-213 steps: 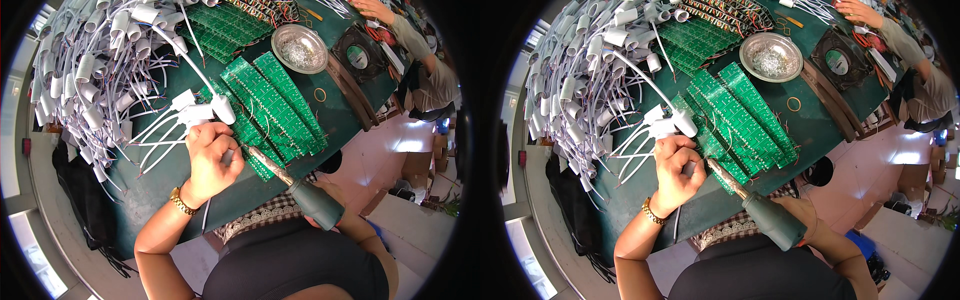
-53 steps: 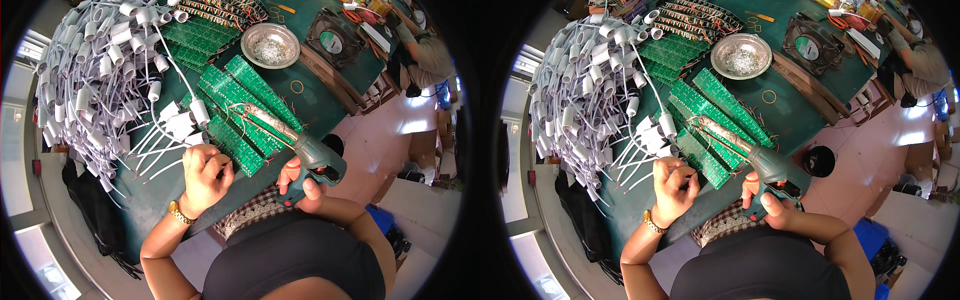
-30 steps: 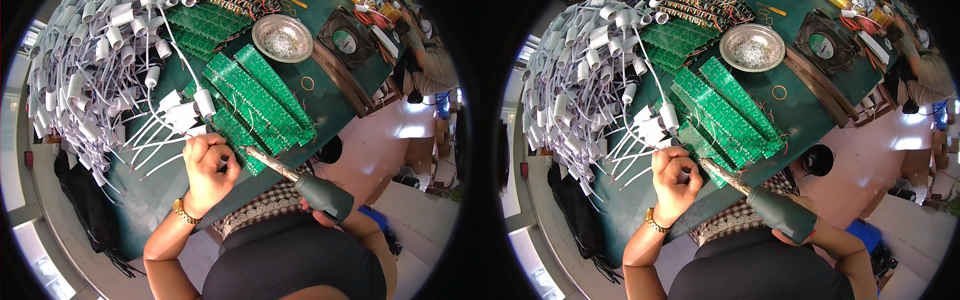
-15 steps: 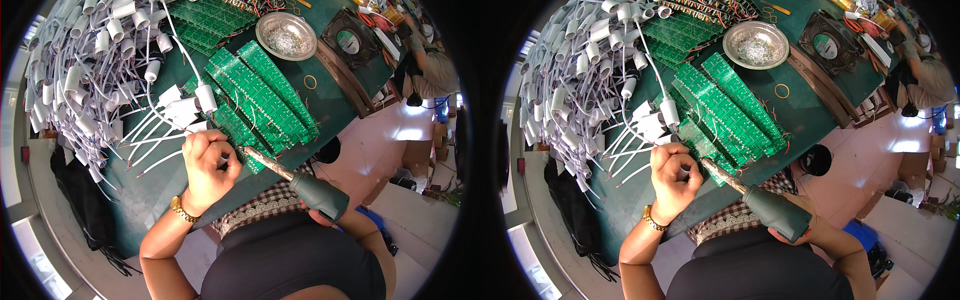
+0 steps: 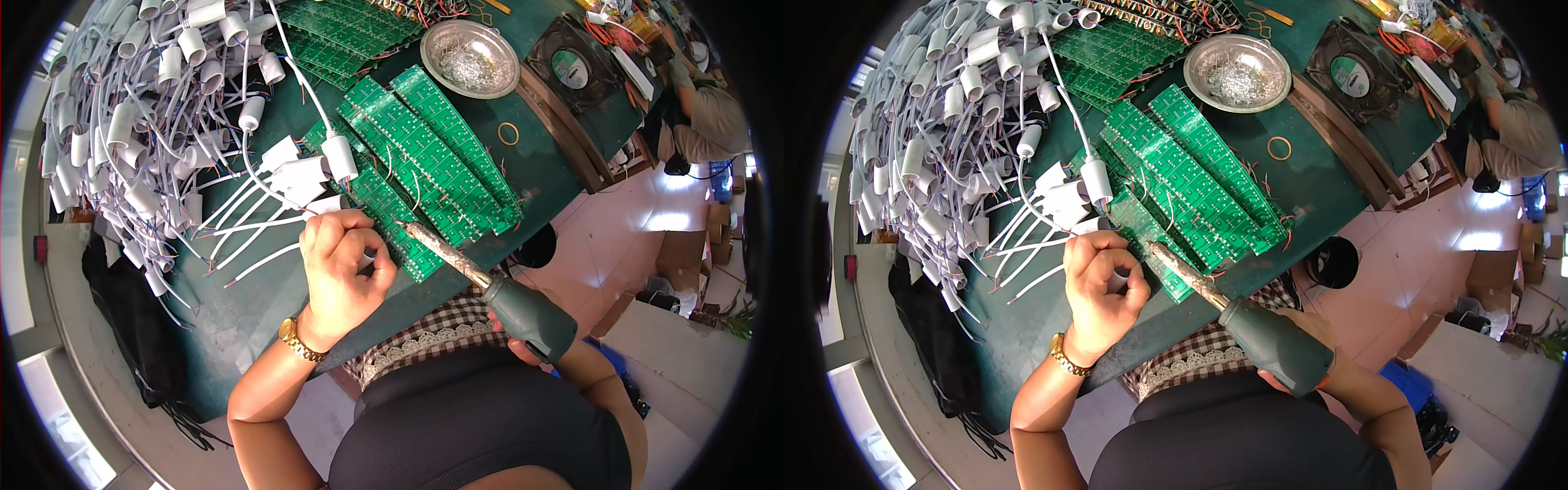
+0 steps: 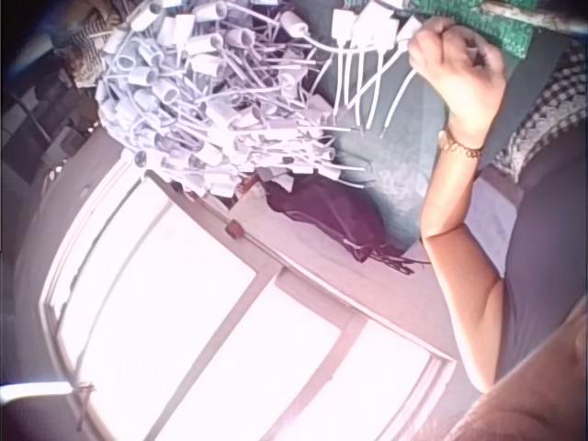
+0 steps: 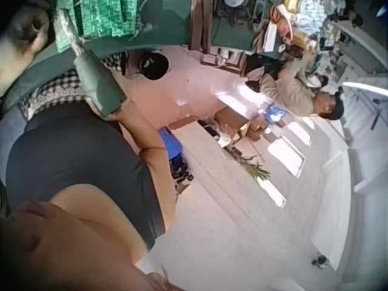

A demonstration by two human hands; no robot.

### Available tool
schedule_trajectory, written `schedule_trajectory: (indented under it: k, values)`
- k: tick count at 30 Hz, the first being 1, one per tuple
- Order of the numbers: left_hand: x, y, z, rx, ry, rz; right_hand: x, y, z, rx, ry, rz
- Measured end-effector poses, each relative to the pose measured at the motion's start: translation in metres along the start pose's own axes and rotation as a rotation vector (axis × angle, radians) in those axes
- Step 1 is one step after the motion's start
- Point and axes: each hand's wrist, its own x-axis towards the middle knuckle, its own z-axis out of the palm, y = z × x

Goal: The person solders wire assemblies onto circuit boards using a soldering iron, positioning the wires onto the board connections by hand and applying heat to attach them.

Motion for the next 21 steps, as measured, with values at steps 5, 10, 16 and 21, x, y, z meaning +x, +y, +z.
schedule_trajectory:
  k: [5,10,16,21]
  values:
    - [0.003,0.006,-0.003,0.044,-0.017,-0.007,0.008,-0.01,-0.002,0.26,0.053,0.172]
    - [0.007,0.007,-0.002,0.019,-0.007,-0.053,0.016,-0.014,-0.004,0.247,0.03,0.126]
    - [0.008,0.01,0.0,0.125,-0.057,-0.075,0.026,-0.012,-0.001,0.253,0.058,-0.029]
    - [0.008,0.008,0.001,0.129,-0.067,-0.048,0.044,-0.024,-0.016,0.092,0.064,-0.203]
